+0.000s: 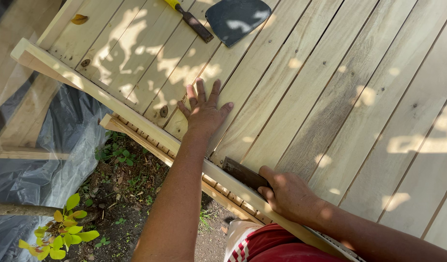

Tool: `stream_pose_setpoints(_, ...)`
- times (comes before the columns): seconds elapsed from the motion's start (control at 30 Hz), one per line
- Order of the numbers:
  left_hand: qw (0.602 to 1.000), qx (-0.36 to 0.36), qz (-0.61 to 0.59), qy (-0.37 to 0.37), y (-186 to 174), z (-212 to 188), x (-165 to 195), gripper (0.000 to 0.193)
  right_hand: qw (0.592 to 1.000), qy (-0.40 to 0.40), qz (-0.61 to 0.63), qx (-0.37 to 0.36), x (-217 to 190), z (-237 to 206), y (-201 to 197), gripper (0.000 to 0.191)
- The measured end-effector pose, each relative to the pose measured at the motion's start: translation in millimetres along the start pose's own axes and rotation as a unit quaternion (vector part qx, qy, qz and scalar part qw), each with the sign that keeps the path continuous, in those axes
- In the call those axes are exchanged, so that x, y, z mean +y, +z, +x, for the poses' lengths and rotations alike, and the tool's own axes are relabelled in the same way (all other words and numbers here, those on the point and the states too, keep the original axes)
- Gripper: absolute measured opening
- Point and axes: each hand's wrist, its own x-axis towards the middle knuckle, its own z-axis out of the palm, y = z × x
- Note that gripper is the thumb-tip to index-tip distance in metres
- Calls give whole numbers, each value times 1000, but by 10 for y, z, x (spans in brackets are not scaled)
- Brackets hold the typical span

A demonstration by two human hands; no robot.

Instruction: The person scrapes the surface and edges of a slatted wooden frame with a green-handled scraper, working along the boards and around the frame. A yellow-handled chisel and a piece of sandpaper rest on the frame as the person moves around the structure scraping different sections.

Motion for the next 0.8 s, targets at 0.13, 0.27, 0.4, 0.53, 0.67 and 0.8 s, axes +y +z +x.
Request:
stream_pose_setpoints(0.13,1000,-1,-13,-4,4,-7,1,84,999,-1,-37,-29,-33,58,-1,24)
stream_pose_setpoints(0.27,1000,2,0,2,-5,2,16,84,996,13,-58,-67,-7,41,-32,24)
stream_pose_setpoints(0.4,1000,8,-8,8,-27,-29,22,83,996,19,-46,-69,-9,45,-20,27)
stream_pose_setpoints(0.53,1000,1,10,18,-105,-82,5,80,996,42,-32,-69,-10,25,-56,28)
stream_pose_setpoints(0.67,998,0,52,20,-164,-197,-51,74,999,7,-9,-40,-23,22,-68,21)
stream_pose_setpoints(0.8,993,26,109,25,-159,-329,-72,69,999,-34,-6,-10,-40,25,-55,19)
